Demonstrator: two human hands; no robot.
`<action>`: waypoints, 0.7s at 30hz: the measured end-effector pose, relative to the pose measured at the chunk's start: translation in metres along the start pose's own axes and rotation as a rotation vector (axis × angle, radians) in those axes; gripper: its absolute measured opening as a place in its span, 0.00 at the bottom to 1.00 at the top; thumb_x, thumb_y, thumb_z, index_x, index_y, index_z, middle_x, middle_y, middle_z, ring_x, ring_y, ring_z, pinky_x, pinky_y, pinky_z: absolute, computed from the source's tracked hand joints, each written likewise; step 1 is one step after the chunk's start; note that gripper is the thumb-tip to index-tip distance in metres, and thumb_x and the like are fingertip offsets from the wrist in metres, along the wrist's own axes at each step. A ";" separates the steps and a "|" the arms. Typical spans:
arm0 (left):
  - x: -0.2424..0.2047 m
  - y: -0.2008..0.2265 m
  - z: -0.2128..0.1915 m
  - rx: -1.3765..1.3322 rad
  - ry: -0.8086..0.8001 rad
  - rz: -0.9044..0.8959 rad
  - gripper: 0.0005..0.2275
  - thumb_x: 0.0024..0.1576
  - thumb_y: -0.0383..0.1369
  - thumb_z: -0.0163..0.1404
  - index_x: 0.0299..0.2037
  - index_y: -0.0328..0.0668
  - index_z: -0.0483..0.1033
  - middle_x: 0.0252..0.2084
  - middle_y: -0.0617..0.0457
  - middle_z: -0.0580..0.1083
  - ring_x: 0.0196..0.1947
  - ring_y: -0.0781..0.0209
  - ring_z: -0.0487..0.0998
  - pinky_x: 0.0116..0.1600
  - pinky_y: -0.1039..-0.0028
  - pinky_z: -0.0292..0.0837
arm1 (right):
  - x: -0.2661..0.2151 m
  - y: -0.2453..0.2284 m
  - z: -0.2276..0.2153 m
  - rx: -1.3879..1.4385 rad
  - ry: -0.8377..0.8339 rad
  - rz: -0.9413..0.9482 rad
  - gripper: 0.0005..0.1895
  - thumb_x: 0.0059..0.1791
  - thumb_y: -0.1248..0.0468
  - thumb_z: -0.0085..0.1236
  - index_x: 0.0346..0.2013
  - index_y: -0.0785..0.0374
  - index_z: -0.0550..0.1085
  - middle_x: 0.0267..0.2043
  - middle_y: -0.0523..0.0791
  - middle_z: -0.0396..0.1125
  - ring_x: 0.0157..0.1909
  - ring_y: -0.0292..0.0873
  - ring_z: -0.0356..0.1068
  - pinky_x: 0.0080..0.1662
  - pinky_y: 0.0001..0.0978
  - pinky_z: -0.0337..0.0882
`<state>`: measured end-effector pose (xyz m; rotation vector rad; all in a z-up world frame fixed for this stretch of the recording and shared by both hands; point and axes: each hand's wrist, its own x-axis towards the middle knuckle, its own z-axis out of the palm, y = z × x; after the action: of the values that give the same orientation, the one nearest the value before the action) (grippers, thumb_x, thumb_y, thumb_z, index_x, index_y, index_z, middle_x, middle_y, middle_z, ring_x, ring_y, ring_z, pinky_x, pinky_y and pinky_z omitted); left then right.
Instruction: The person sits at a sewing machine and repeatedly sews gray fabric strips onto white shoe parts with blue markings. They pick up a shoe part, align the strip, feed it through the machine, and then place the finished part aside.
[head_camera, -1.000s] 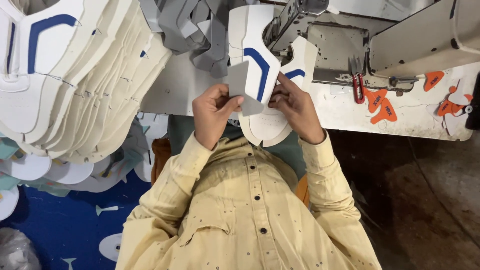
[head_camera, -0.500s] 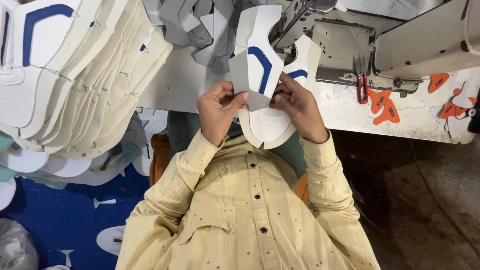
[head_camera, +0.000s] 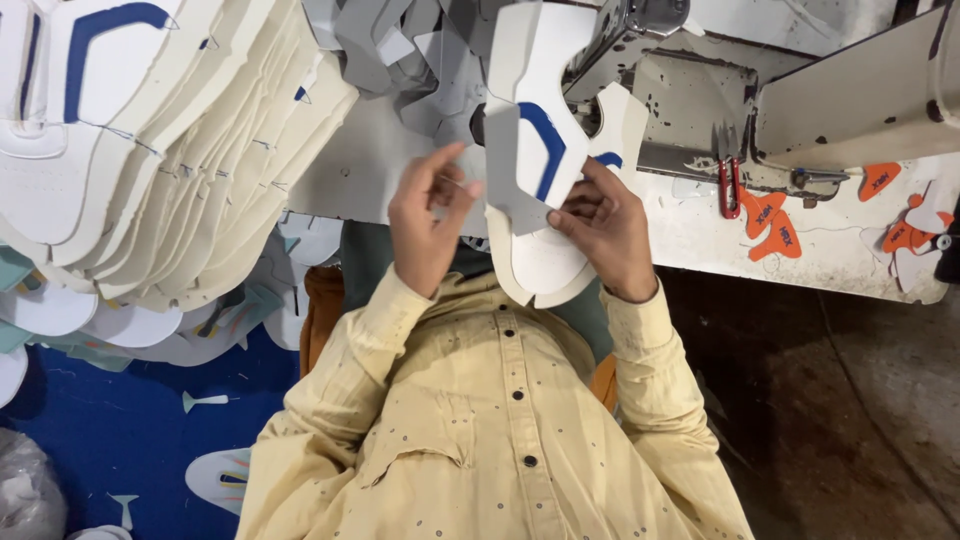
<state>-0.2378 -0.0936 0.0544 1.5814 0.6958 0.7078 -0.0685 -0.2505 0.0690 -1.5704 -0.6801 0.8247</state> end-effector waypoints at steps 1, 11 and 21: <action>0.000 -0.001 -0.006 0.069 0.044 0.046 0.18 0.62 0.29 0.60 0.60 0.30 0.76 0.44 0.50 0.75 0.36 0.69 0.74 0.42 0.78 0.73 | -0.002 0.001 -0.002 -0.021 0.011 -0.011 0.36 0.46 0.80 0.63 0.68 0.73 0.63 0.47 0.50 0.74 0.50 0.43 0.76 0.54 0.35 0.79; -0.007 -0.006 0.018 -0.356 -0.205 -0.119 0.20 0.60 0.31 0.60 0.59 0.28 0.72 0.41 0.52 0.80 0.40 0.72 0.78 0.45 0.79 0.75 | -0.011 0.000 -0.002 0.073 0.022 0.015 0.36 0.46 0.81 0.62 0.68 0.75 0.63 0.49 0.52 0.74 0.50 0.43 0.75 0.51 0.34 0.77; -0.005 -0.009 0.020 -0.325 -0.182 -0.107 0.15 0.57 0.27 0.62 0.52 0.28 0.77 0.34 0.53 0.80 0.33 0.74 0.77 0.39 0.81 0.75 | -0.017 0.004 -0.003 0.019 0.033 0.004 0.37 0.46 0.81 0.61 0.69 0.75 0.62 0.50 0.52 0.73 0.52 0.44 0.75 0.54 0.36 0.78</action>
<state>-0.2260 -0.1091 0.0433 1.2812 0.4984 0.5583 -0.0760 -0.2666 0.0677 -1.5652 -0.6435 0.8048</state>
